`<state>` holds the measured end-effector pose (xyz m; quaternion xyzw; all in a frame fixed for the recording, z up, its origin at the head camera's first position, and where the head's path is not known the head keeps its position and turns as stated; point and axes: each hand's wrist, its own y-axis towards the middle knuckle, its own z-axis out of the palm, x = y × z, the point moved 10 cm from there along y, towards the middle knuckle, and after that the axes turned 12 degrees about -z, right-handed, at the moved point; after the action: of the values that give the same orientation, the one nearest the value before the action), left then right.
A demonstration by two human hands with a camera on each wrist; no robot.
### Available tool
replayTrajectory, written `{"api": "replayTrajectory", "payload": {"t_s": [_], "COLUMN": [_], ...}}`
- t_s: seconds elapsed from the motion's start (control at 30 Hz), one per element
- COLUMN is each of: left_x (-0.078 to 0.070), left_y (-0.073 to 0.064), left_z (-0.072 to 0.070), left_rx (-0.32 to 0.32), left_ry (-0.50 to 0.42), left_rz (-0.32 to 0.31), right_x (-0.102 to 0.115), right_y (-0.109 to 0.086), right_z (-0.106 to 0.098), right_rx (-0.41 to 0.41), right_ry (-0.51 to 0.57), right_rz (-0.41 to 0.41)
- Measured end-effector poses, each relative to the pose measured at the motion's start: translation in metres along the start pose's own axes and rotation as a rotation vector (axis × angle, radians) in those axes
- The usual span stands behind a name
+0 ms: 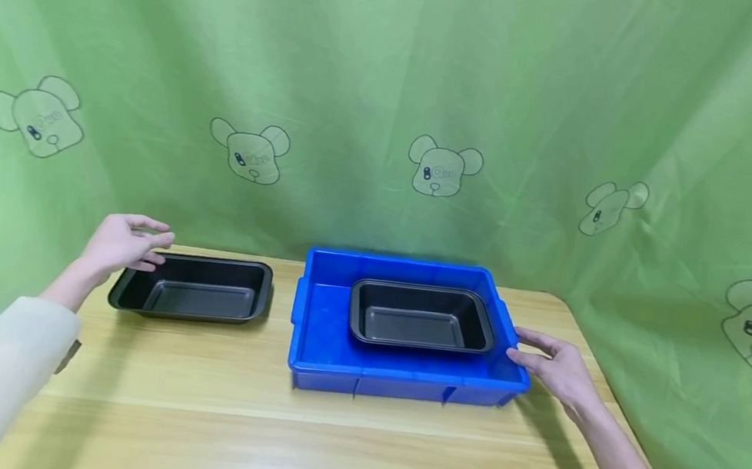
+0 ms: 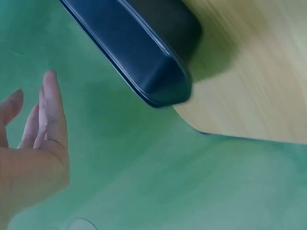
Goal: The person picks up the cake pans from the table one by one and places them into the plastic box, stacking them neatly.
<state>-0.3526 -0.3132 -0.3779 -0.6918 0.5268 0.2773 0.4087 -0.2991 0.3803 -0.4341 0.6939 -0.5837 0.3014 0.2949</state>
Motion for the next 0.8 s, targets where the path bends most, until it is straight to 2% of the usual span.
{"api": "replayTrajectory", "payload": {"t_s": [0.3, 0.4, 0.63, 0.8], "left_x": [0.024, 0.032, 0.047, 0.063], "left_y": [0.000, 0.001, -0.001, -0.003], "left_z": [-0.025, -0.028, -0.040, -0.044], "left_rx": [-0.006, -0.006, -0.055, -0.051], "left_ry": [-0.015, -0.032, -0.005, -0.018], "left_rz": [-0.023, -0.046, -0.045, -0.058], "right_x": [-0.001, -0.001, -0.005, -0.006], "right_y": [0.000, 0.000, 0.000, 0.002], "right_z": [0.000, 0.000, 0.001, 0.001], "right_rx": [0.003, 0.003, -0.004, -0.005], "right_ry": [0.001, -0.001, 0.014, 0.015], "right_rz": [0.000, 0.000, 0.015, 0.006]}}
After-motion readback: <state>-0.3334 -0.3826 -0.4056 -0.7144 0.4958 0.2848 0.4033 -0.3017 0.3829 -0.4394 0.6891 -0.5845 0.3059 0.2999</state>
